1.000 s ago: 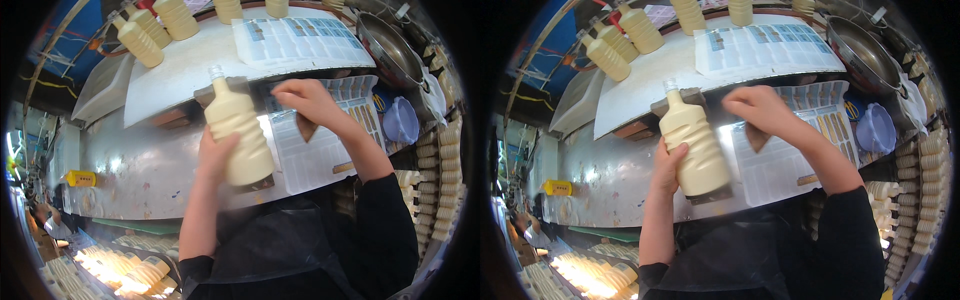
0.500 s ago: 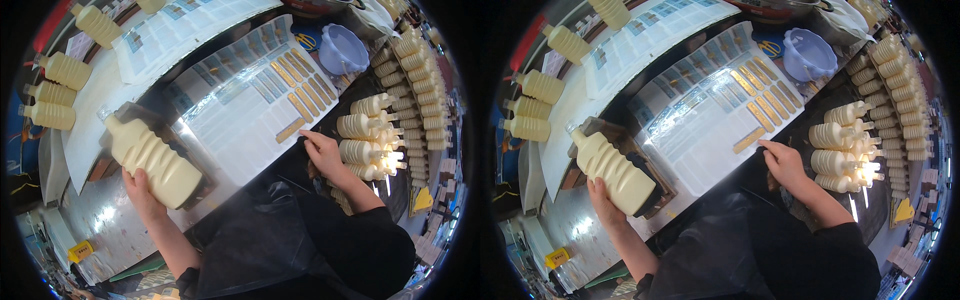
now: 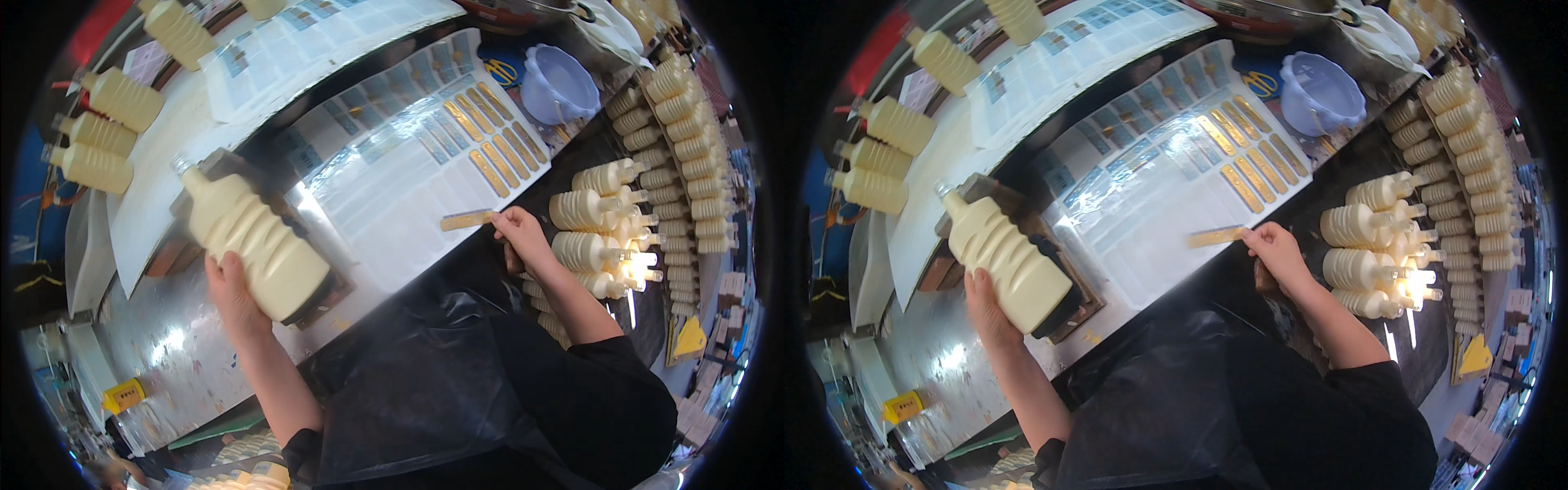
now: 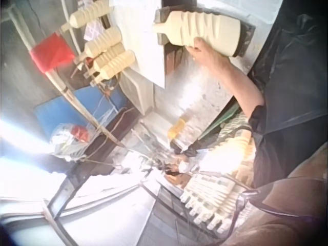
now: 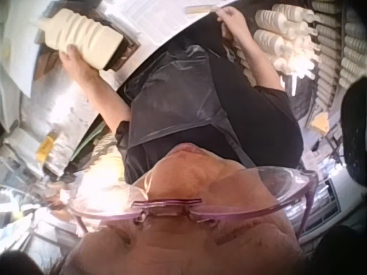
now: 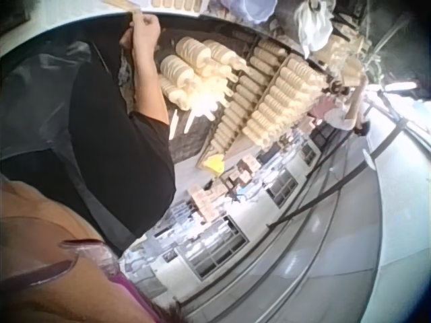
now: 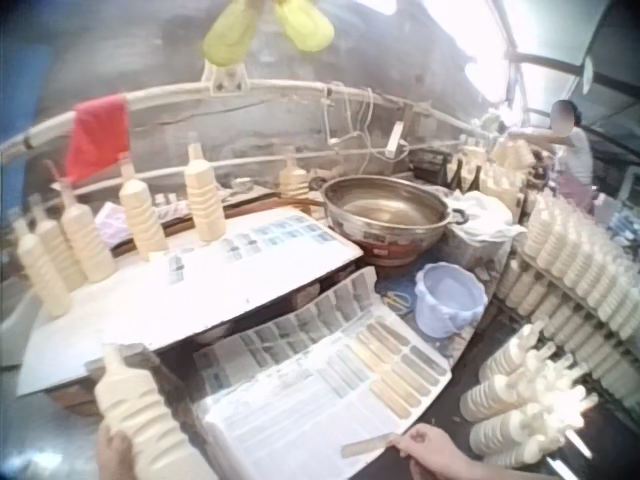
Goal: The person repeatedly applies rectangular labels to the necks of cream-colored plastic bottles. They peel each label from a sheet, position it on a bottle, and smooth it down. Finished bottles are placed on a nearby surface.
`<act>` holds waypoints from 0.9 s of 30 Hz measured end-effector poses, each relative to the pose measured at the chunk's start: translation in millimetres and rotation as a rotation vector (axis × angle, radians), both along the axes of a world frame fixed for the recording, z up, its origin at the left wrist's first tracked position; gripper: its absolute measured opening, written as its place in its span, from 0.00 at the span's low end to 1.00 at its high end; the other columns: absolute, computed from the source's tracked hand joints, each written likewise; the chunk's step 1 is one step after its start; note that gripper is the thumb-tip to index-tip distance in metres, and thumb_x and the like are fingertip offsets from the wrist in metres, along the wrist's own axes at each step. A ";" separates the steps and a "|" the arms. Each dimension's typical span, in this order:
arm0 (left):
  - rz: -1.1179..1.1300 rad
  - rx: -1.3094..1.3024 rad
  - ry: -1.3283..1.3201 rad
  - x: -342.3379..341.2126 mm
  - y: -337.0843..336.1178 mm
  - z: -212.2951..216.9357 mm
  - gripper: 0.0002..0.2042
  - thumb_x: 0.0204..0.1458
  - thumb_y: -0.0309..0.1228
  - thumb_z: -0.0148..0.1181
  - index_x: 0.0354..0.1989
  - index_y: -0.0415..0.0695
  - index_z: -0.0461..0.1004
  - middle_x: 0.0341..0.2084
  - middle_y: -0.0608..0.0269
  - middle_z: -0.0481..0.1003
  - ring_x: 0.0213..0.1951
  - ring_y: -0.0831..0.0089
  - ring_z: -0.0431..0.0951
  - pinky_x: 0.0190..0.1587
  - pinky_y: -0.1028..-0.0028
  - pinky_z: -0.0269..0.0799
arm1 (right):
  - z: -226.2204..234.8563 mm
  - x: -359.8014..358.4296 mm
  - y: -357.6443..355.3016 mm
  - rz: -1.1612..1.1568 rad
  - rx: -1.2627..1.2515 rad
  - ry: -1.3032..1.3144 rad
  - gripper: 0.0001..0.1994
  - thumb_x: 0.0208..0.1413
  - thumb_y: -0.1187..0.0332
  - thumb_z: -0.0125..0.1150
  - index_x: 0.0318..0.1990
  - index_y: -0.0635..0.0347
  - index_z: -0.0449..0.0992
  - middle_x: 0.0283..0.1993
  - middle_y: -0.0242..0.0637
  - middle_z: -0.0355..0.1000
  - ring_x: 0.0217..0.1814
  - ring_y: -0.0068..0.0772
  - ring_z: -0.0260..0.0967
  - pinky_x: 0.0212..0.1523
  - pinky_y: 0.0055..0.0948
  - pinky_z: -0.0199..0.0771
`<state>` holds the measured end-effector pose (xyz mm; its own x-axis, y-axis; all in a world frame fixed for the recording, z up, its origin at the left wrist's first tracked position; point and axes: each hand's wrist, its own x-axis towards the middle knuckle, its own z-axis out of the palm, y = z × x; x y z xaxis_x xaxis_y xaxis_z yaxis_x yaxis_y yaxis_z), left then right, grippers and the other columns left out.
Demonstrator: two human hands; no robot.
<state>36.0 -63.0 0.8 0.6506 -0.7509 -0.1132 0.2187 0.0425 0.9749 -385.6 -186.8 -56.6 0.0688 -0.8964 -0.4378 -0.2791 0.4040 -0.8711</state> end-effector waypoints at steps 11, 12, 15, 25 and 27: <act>0.091 -0.015 0.090 -26.4 -1.2 25.6 0.28 0.68 0.34 0.48 0.74 0.39 0.53 0.64 0.52 0.67 0.63 0.65 0.70 0.66 0.66 0.66 | 78.1 66.8 -9.1 0.435 -0.441 0.508 0.09 0.53 0.68 0.66 0.30 0.68 0.81 0.22 0.41 0.77 0.23 0.28 0.75 0.29 0.30 0.74; 0.015 -0.019 0.128 -24.5 0.0 29.3 0.34 0.66 0.35 0.51 0.77 0.40 0.45 0.68 0.48 0.60 0.67 0.61 0.64 0.69 0.63 0.61 | 90.5 86.8 -14.4 0.532 -0.467 0.479 0.08 0.53 0.69 0.66 0.30 0.67 0.81 0.23 0.41 0.77 0.23 0.29 0.75 0.29 0.30 0.74; 0.018 -0.007 0.129 -18.4 2.5 23.6 0.35 0.65 0.34 0.52 0.77 0.42 0.44 0.69 0.47 0.59 0.67 0.60 0.64 0.69 0.62 0.61 | 125.9 163.1 -28.7 0.795 -0.541 0.197 0.09 0.58 0.71 0.64 0.28 0.67 0.79 0.20 0.29 0.72 0.20 0.13 0.64 0.21 0.18 0.62; 0.117 -0.131 0.254 -1.8 -12.1 47.3 0.28 0.70 0.37 0.43 0.76 0.41 0.49 0.65 0.51 0.67 0.65 0.64 0.68 0.67 0.65 0.64 | 153.0 318.8 -50.4 0.844 -0.182 -0.335 0.07 0.62 0.67 0.64 0.34 0.61 0.79 0.30 0.24 0.76 0.28 0.09 0.65 0.29 0.14 0.63; 0.130 -0.084 0.247 9.6 -18.2 37.3 0.27 0.72 0.40 0.42 0.75 0.41 0.51 0.63 0.52 0.69 0.63 0.64 0.70 0.66 0.65 0.65 | 132.0 321.4 -48.2 0.776 -0.180 -0.296 0.07 0.62 0.68 0.64 0.34 0.62 0.79 0.30 0.25 0.76 0.31 0.10 0.67 0.33 0.15 0.66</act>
<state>45.5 -81.2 38.1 0.7022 -0.6768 -0.2210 0.4368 0.1644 0.8844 -64.2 -235.0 75.4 0.7819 -0.6025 -0.1604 -0.1707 0.0406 -0.9845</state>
